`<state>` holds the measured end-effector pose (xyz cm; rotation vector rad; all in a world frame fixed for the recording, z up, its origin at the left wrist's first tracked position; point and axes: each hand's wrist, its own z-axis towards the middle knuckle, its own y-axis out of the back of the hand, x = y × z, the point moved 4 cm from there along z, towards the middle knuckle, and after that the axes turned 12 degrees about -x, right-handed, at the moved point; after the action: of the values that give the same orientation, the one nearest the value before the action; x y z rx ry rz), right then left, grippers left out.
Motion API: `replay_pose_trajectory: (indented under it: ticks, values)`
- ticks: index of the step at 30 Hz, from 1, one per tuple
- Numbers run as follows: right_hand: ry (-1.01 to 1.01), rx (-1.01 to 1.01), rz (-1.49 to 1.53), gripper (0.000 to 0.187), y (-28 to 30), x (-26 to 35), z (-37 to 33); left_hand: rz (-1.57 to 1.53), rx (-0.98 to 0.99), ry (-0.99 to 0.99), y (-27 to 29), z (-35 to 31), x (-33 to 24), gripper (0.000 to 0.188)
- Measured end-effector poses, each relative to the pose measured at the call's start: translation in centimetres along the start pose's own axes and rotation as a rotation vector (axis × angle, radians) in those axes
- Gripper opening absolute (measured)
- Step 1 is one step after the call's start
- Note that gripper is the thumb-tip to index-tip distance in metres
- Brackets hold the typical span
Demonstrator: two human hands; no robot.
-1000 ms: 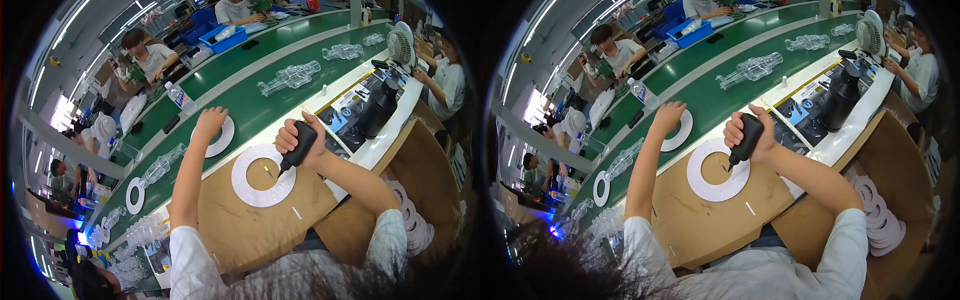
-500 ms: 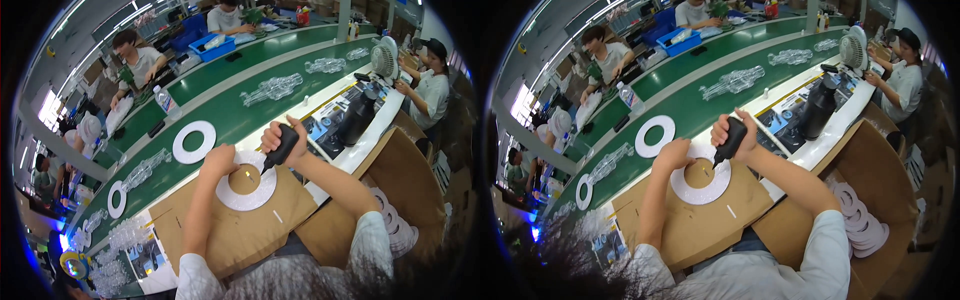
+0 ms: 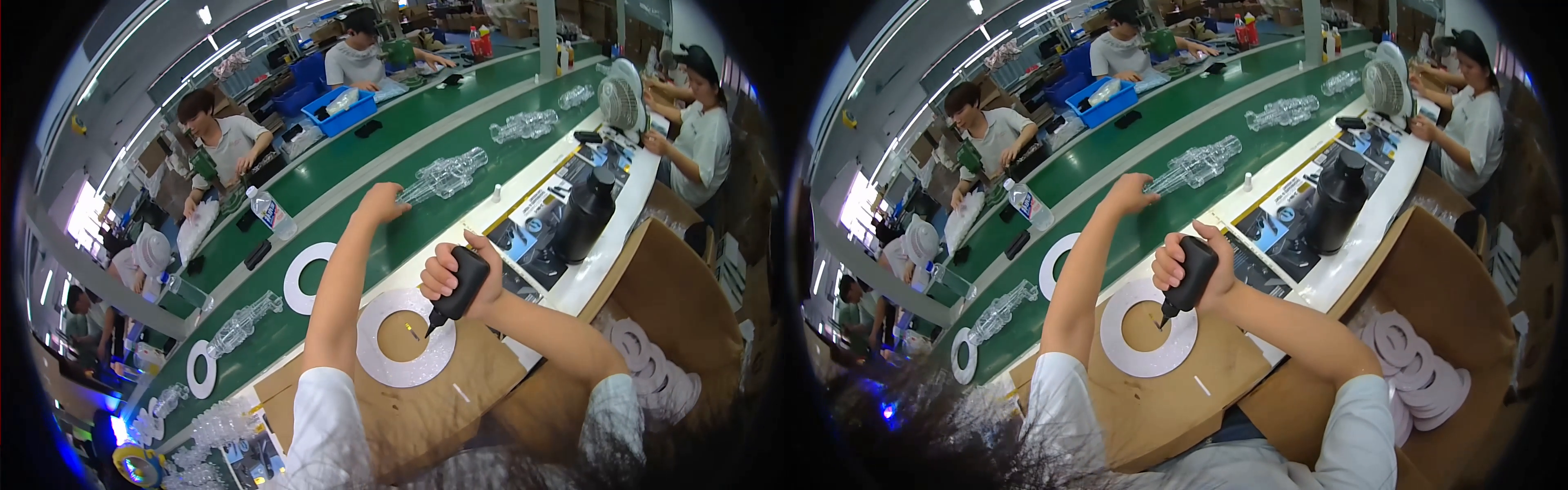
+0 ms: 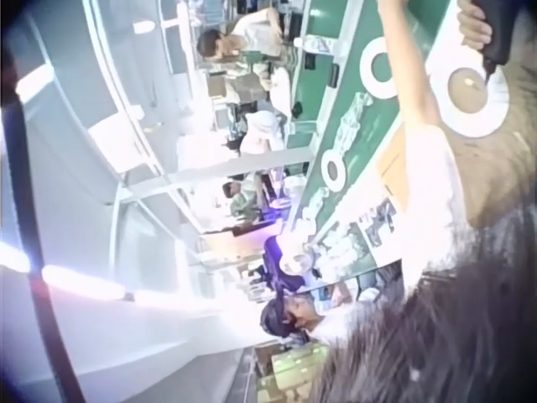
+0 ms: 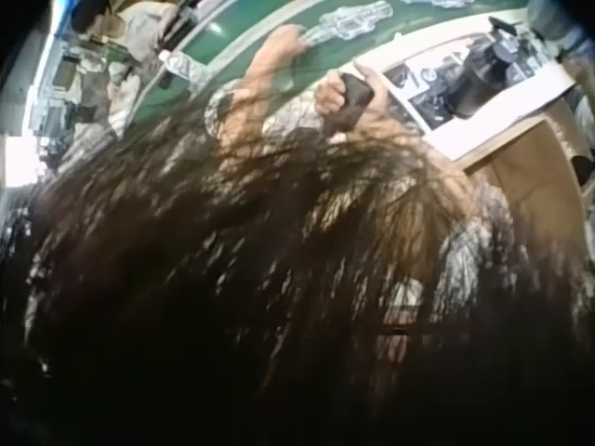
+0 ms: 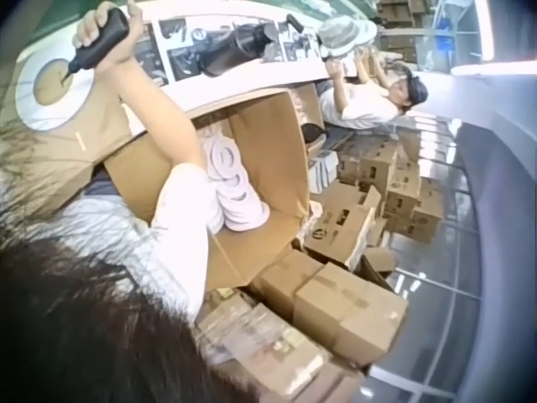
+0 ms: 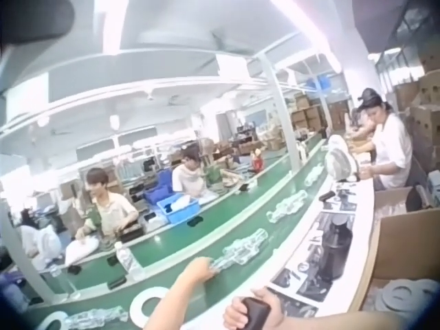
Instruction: Applying a sealant or adhesive to white ring-shaped components and packing them into a shipping box.
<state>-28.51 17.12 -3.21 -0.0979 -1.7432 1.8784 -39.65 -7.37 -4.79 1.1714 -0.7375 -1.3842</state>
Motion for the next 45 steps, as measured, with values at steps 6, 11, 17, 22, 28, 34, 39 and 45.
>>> replay_pose_trajectory:
  ticks: [6, 11, 17, 22, 28, 34, 39, 45]
  values:
    - [-0.036, -0.024, -0.031, 0.051, 0.3, 0.1, 0.2, 0.029, 0.080, 0.029, 0.8, -0.8, 2.7, 0.051]
    - [-0.012, -0.006, -0.046, 0.050, 0.2, 0.3, 0.5, 0.118, 0.199, 0.017, 3.6, -4.1, 5.6, 0.051]
    - [0.010, -0.007, -0.048, 0.049, 0.5, 0.6, 0.2, 0.108, 0.187, 0.074, 6.0, -7.4, 5.8, 0.049]
    - [-0.002, -0.034, -0.067, 0.050, 1.1, -0.1, 0.7, 0.057, 0.207, 0.120, 6.1, -9.5, 7.3, 0.051]
    - [0.024, -0.052, -0.075, 0.049, 0.6, 0.3, 0.6, 0.207, -0.259, 0.091, 8.7, -14.0, 3.6, 0.051]
    - [0.055, -0.078, -0.104, 0.048, 1.7, 1.4, 0.9, 0.022, 0.157, 0.151, 6.3, -20.1, -4.7, 0.055]
    - [0.082, -0.059, -0.237, 0.048, 2.4, 1.3, 1.1, 0.191, 0.296, 0.211, 5.1, -22.1, -5.9, 0.069]
    - [0.016, -0.056, -0.310, 0.049, 3.3, -0.1, 0.9, 0.211, 0.268, 0.196, 4.5, -22.3, -5.3, 0.065]
